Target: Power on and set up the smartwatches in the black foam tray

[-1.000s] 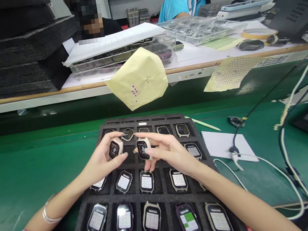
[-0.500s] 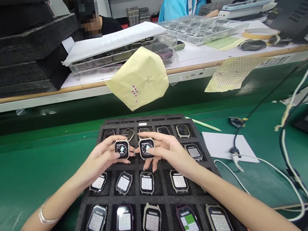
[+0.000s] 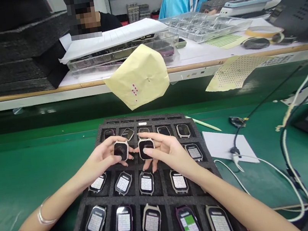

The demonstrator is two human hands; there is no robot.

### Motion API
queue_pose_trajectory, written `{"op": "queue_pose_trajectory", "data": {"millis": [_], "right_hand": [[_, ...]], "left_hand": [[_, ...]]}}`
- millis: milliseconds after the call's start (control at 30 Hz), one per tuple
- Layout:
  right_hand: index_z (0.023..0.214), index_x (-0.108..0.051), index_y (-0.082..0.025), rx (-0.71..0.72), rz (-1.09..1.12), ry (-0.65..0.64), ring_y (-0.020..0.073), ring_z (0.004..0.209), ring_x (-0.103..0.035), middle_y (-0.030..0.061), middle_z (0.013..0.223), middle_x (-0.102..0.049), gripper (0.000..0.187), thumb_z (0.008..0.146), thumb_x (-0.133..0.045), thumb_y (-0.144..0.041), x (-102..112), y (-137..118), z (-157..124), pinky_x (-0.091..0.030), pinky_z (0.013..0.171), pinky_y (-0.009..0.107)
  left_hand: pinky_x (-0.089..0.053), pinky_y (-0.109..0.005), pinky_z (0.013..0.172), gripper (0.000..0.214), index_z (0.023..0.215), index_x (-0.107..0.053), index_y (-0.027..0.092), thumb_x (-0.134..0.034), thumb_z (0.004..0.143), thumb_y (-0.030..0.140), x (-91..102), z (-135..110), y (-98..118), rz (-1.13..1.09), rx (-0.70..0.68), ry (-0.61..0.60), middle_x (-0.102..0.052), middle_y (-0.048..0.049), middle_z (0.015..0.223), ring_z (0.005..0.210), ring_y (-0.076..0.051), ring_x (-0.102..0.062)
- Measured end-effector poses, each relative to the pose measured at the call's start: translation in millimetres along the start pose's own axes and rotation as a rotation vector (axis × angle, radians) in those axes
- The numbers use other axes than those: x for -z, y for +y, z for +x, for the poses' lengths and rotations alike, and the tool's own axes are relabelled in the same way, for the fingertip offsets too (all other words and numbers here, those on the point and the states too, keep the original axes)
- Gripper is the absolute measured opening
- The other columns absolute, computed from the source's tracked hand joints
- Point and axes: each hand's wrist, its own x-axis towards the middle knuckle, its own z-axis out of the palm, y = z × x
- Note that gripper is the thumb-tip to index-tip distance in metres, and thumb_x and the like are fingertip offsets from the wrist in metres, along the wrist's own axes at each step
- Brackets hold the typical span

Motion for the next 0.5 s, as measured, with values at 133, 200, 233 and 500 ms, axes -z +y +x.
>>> {"op": "queue_pose_trajectory", "data": {"millis": [133,200,233,500], "right_hand": [[0.130,-0.056,-0.023,0.046,0.049,-0.094,0.0196,0.073,-0.071,0.0110,0.114,-0.066,0.042,0.088,-0.065,-0.023,1.2,-0.2,0.6,-0.059,0.054,0.028],[0.123,-0.062,-0.022,0.042,0.043,-0.107,0.0174,0.068,-0.070,0.0092,0.107,-0.068,0.035,0.088,-0.065,-0.022,2.9,0.7,0.8,-0.058,0.055,0.027],[0.120,-0.064,-0.021,0.033,0.034,-0.108,0.0163,0.066,-0.069,0.0085,0.103,-0.069,0.032,0.088,-0.066,-0.021,3.8,1.3,0.6,-0.058,0.055,0.027],[0.128,-0.059,-0.023,0.038,0.004,-0.128,0.0140,0.060,-0.069,0.0040,0.086,-0.069,0.040,0.089,-0.065,-0.021,3.9,2.2,-1.8,-0.058,0.056,0.024]], "left_hand": [[-0.046,-0.024,0.065,0.035,0.106,-0.051,0.019,-0.066,0.074,0.015,1.7,0.7,-5.8,0.225,-0.077,0.066,-0.055,0.0014,0.084,0.073,-0.012,-0.056],[-0.043,-0.024,0.062,0.029,0.105,-0.052,0.019,-0.063,0.078,0.016,2.3,-0.5,-8.2,0.318,-0.086,0.069,-0.050,0.0032,0.080,0.066,-0.011,-0.051],[-0.042,-0.024,0.061,0.027,0.105,-0.052,0.019,-0.061,0.079,0.015,2.5,-1.4,-9.0,0.351,-0.094,0.055,-0.049,0.0034,0.080,0.064,-0.010,-0.049],[-0.040,-0.024,0.064,0.028,0.110,-0.049,0.020,-0.056,0.083,0.015,-0.2,-6.4,-7.4,0.382,-0.186,0.037,-0.046,0.0036,0.078,0.066,-0.011,-0.045]]}}
